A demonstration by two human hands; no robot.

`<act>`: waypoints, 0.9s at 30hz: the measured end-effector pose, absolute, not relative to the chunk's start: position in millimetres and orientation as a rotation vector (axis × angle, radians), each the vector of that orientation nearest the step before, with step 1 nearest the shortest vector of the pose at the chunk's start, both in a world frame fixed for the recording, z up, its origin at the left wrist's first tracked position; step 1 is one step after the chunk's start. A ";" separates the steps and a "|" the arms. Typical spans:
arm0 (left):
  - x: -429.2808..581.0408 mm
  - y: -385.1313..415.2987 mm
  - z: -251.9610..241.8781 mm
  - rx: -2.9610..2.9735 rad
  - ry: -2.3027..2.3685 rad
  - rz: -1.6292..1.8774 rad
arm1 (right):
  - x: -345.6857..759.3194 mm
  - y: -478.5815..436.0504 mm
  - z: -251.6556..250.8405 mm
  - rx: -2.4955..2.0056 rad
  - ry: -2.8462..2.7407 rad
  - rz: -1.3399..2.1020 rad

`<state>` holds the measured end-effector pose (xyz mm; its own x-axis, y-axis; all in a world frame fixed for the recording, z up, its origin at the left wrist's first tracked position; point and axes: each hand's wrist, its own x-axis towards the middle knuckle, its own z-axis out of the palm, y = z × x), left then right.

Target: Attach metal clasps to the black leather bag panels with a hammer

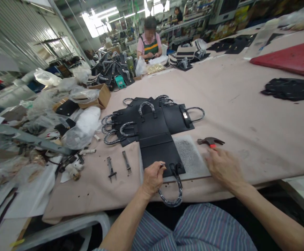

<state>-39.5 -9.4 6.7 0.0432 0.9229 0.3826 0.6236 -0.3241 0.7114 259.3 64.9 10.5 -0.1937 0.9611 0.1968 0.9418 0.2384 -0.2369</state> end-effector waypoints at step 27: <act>-120.8 -2.9 10.8 1.698 2.448 0.948 | 179.1 37.9 -17.3 -1.118 -1.929 0.744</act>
